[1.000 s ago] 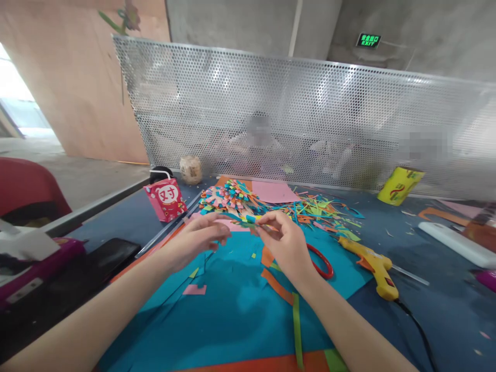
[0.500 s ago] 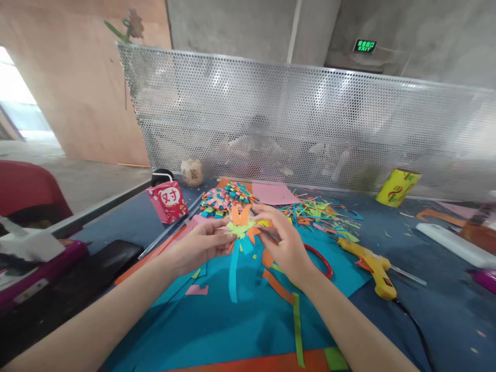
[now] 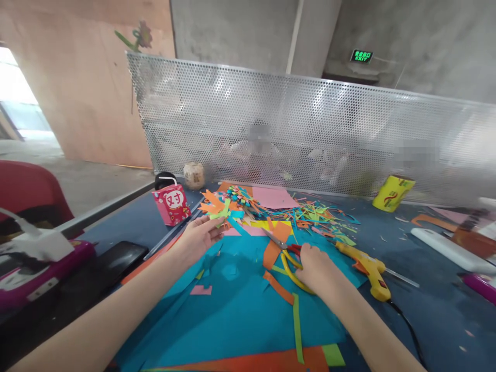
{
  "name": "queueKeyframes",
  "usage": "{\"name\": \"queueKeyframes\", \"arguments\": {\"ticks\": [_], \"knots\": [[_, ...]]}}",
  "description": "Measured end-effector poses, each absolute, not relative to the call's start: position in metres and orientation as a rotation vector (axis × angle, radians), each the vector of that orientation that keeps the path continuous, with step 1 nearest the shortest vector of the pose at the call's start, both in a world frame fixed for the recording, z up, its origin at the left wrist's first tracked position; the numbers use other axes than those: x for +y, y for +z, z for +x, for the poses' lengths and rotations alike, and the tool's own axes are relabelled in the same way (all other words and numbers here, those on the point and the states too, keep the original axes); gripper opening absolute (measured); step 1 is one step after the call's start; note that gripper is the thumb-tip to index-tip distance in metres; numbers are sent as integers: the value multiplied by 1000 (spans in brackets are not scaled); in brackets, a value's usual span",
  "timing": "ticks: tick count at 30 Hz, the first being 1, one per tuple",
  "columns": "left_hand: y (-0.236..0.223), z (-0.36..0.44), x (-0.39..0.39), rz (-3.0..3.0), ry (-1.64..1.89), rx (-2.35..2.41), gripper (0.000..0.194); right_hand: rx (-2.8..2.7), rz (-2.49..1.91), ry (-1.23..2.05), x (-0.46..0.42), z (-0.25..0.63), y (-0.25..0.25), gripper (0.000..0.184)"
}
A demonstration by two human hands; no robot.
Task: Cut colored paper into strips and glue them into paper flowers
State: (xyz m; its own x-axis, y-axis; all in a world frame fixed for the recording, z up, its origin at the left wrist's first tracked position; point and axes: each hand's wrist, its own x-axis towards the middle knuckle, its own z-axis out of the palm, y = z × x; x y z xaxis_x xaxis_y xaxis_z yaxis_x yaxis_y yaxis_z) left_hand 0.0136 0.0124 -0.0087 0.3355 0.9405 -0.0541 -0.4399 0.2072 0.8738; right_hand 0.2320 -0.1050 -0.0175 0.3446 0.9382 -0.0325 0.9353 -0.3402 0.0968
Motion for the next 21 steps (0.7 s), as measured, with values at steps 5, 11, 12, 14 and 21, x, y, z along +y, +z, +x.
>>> {"name": "queueKeyframes", "arguments": {"ticks": [5,11,12,14,21], "knots": [[-7,10,16,1037,1168,695,26,1738,2469,74,-97,235,-9,19],[-1,5,18,1156,1316,732,23,1923,2481,407,-108,235,7,24],[1,6,17,1172,1329,731,21,1984,2452,504,-111,232,9,27],[4,7,15,1197,1343,723,18,2079,2365,630,-116,224,13,32],[1,8,16,1455,1347,617,12,2137,2316,558,-116,200,22,36]]}}
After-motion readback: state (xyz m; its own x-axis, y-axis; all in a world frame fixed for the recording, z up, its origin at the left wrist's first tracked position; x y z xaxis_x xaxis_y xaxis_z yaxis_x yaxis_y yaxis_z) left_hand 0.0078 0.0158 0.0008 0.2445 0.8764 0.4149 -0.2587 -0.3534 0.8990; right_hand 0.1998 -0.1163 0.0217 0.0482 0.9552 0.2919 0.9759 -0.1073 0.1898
